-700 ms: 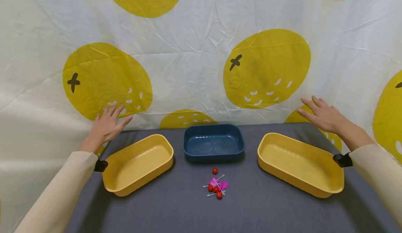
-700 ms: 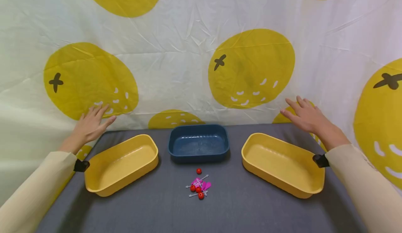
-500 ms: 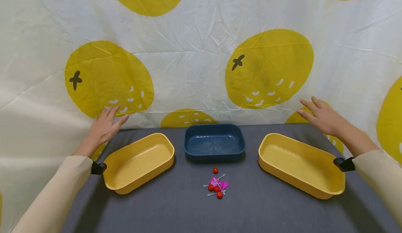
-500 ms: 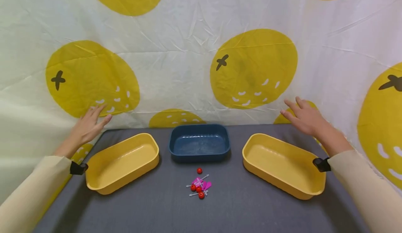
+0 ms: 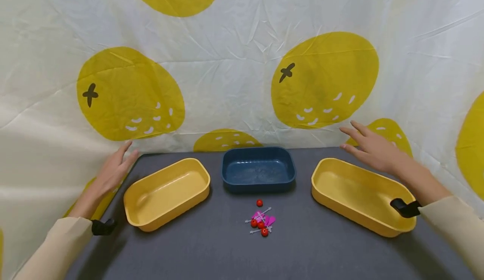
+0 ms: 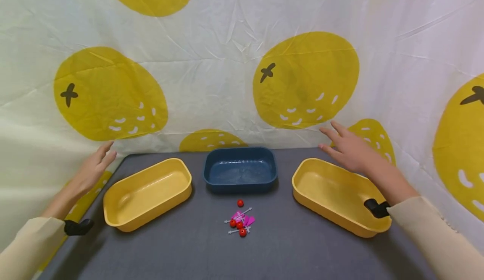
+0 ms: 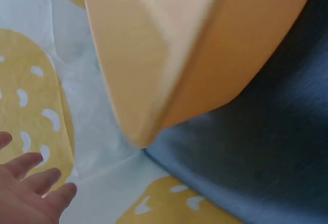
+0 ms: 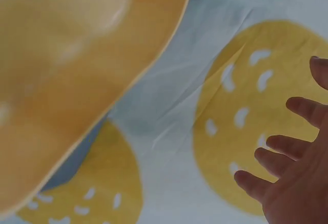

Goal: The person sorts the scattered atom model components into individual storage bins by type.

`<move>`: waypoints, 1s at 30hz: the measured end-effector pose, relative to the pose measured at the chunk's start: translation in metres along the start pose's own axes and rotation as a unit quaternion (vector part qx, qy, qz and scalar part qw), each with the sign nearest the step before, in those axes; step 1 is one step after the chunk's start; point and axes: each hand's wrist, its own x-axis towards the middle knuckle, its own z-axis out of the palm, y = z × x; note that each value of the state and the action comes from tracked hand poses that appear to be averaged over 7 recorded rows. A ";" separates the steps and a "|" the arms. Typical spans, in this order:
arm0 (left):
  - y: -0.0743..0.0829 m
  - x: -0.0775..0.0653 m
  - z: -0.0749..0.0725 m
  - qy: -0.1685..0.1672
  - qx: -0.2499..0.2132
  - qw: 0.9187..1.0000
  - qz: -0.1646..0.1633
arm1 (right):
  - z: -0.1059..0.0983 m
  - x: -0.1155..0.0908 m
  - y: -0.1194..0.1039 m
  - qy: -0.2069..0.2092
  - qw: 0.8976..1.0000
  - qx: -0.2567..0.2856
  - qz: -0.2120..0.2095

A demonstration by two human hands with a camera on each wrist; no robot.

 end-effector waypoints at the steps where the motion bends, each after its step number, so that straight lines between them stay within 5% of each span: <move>1: -0.001 -0.003 0.001 0.000 -0.012 1.000 0.000 | 0.001 -0.001 -0.006 -0.001 1.000 0.006 -0.005; 6: -0.003 -0.017 0.011 0.002 -0.057 0.998 -0.017 | 0.015 -0.006 -0.037 0.010 0.999 0.027 -0.039; 20: -0.022 -0.057 0.061 0.026 -0.095 0.993 -0.061 | 0.066 -0.008 -0.095 0.059 0.992 0.039 -0.106; 25: -0.029 -0.061 0.077 0.054 -0.145 0.985 -0.071 | 0.084 -0.008 -0.106 0.058 0.989 0.057 -0.125; 30: -0.035 -0.062 0.081 0.046 -0.208 0.972 -0.096 | 0.099 -0.009 -0.116 0.047 0.986 0.093 -0.128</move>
